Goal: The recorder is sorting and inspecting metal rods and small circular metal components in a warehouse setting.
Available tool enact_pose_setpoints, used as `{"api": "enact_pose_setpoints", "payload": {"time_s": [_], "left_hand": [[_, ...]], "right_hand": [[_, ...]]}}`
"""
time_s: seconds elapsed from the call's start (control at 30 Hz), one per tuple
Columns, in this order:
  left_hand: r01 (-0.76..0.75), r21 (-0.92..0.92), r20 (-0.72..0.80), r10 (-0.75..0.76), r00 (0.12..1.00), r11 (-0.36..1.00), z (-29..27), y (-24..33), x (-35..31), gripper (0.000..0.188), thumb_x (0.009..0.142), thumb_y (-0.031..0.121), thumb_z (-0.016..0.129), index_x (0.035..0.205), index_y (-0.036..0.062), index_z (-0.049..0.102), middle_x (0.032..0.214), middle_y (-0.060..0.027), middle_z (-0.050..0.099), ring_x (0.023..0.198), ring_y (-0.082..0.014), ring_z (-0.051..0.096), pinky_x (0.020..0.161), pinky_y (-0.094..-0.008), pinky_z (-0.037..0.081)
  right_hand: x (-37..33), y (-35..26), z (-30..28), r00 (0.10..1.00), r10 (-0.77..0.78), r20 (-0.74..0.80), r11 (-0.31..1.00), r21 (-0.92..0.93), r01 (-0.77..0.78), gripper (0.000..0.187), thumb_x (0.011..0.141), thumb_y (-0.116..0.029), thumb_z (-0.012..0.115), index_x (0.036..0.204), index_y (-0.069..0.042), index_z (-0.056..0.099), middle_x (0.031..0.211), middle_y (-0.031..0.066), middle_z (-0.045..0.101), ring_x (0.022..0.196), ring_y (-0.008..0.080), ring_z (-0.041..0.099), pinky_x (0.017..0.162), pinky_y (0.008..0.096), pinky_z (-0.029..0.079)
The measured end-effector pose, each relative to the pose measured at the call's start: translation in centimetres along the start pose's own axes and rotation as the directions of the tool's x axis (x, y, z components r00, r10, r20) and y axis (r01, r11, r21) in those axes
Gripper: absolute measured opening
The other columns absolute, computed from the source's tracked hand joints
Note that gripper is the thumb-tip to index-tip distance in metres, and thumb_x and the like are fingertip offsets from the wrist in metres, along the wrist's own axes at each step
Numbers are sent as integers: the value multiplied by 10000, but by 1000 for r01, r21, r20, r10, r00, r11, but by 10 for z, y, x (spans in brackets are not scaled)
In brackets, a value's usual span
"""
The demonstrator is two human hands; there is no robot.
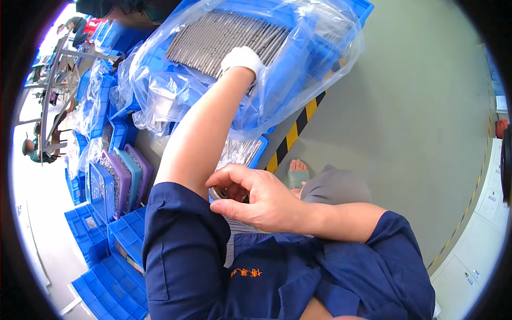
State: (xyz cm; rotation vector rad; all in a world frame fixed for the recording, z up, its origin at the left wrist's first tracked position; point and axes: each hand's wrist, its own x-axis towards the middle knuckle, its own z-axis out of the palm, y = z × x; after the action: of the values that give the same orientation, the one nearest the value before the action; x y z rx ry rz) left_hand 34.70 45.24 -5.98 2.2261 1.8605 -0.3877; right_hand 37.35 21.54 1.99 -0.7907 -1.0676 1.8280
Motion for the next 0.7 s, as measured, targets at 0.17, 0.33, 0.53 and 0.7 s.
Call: {"api": "enact_pose_setpoints", "payload": {"time_s": [0.17, 0.33, 0.53, 0.7], "left_hand": [[-25, -53, -126, 18, 992, 998, 10, 3, 0, 334, 764, 259, 488, 988, 20, 553, 1010, -196, 577, 967, -307, 557, 822, -385, 438], [11, -61, -64, -15, 998, 998, 12, 2, 5, 322, 758, 230, 487, 992, 45, 607, 1052, -178, 569, 999, -303, 546, 826, -389, 435], [-16, 139, -57, 24, 998, 990, 8, 8, 12, 285, 784, 198, 445, 973, 99, 633, 1035, -114, 593, 969, -263, 568, 773, -373, 459], [-138, 163, -138, 161, 977, 977, 5, 4, 9, 259, 769, 212, 462, 894, 69, 639, 937, -174, 608, 899, -284, 591, 749, -373, 465]], "right_hand": [[-1, 1, -4, 999, -42, -10, 999, 19, 42, 306, 792, -194, 613, 1022, -21, 511, 785, 16, 546, 698, 66, 491, 657, 214, 419], [-3, -1, -3, 998, -60, -12, 998, 14, 61, 305, 790, -201, 614, 1010, -17, 513, 812, 22, 543, 724, 67, 486, 671, 217, 417], [-5, 0, -5, 997, -70, -37, 995, 66, 72, 305, 790, -206, 613, 1004, -13, 513, 818, 20, 546, 739, 69, 497, 677, 219, 416], [-5, -5, -7, 997, -54, -62, 994, 94, 59, 285, 794, -157, 609, 1015, -15, 500, 832, 25, 546, 769, 67, 504, 698, 213, 418]]}}
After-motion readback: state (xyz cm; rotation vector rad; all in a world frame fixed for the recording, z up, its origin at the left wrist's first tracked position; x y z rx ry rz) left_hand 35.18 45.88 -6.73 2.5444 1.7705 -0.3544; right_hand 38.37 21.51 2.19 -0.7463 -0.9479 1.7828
